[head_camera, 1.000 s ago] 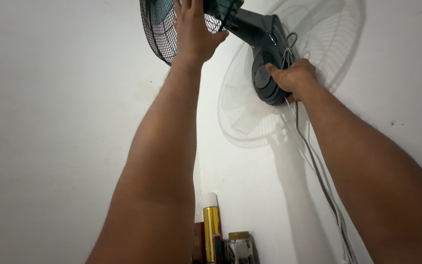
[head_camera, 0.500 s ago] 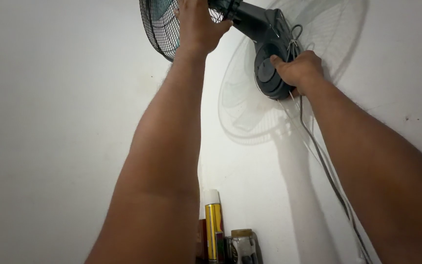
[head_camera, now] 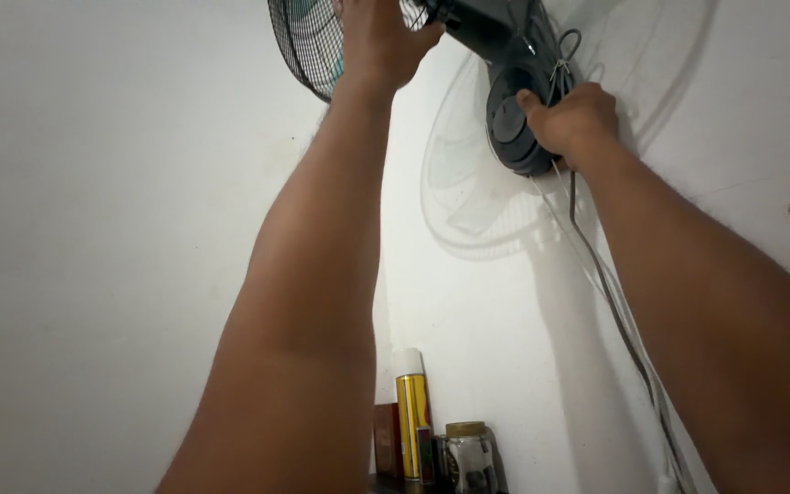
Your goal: The person removes a wall-mounted fan from its bracket, briefly places it on the floor, then reattaches it to the wall and plugs it into an outlet. The person handles the fan and its power cord throughout the process.
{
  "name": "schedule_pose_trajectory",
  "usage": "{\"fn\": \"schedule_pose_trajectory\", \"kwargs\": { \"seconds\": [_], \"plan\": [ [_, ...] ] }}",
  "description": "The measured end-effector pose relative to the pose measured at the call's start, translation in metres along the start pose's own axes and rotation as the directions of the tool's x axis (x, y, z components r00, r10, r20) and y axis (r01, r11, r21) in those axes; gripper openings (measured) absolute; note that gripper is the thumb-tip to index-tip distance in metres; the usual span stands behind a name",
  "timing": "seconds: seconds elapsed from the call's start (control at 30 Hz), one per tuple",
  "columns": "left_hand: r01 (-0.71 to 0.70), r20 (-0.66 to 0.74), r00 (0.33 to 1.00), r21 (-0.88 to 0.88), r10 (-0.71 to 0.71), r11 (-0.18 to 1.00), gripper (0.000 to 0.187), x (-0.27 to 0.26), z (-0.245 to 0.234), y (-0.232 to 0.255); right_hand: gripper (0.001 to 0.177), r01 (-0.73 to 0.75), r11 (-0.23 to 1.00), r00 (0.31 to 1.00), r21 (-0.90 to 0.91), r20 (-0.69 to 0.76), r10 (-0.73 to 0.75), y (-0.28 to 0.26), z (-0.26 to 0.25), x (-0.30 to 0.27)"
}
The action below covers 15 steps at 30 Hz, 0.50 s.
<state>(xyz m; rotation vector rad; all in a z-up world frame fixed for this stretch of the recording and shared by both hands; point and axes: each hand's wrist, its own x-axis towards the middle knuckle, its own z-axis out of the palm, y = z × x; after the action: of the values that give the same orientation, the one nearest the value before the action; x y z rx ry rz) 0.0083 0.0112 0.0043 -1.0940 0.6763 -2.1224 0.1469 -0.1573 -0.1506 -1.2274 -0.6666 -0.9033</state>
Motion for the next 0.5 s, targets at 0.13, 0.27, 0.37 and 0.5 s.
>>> {"fn": "schedule_pose_trajectory", "kwargs": {
  "seconds": [0.13, 0.27, 0.37, 0.5],
  "plan": [
    [0.103, 0.05, 0.993, 0.028, -0.105, 0.994, 0.076, 0.002, 0.001, 0.006, 0.065, 0.043, 0.996, 0.999, 0.077, -0.012, -0.043, 0.007, 0.001, 0.011],
    [0.082, 0.02, 0.996, 0.039, -0.083, 0.996, 0.093, 0.002, 0.0, 0.006, 0.068, 0.053, 0.998, 0.999, -0.024, -0.006, -0.053, 0.005, 0.002, 0.012],
    [0.103, 0.044, 0.993, 0.067, -0.106, 0.992, 0.1, 0.004, 0.002, 0.012, 0.068, 0.068, 0.997, 0.997, -0.028, -0.026, -0.068, 0.009, -0.003, 0.012],
    [0.1, 0.074, 0.992, 0.078, -0.106, 0.992, 0.107, 0.01, -0.006, 0.016, 0.069, 0.079, 0.997, 0.997, -0.004, -0.017, -0.079, 0.012, -0.003, 0.018]
  ]
}}
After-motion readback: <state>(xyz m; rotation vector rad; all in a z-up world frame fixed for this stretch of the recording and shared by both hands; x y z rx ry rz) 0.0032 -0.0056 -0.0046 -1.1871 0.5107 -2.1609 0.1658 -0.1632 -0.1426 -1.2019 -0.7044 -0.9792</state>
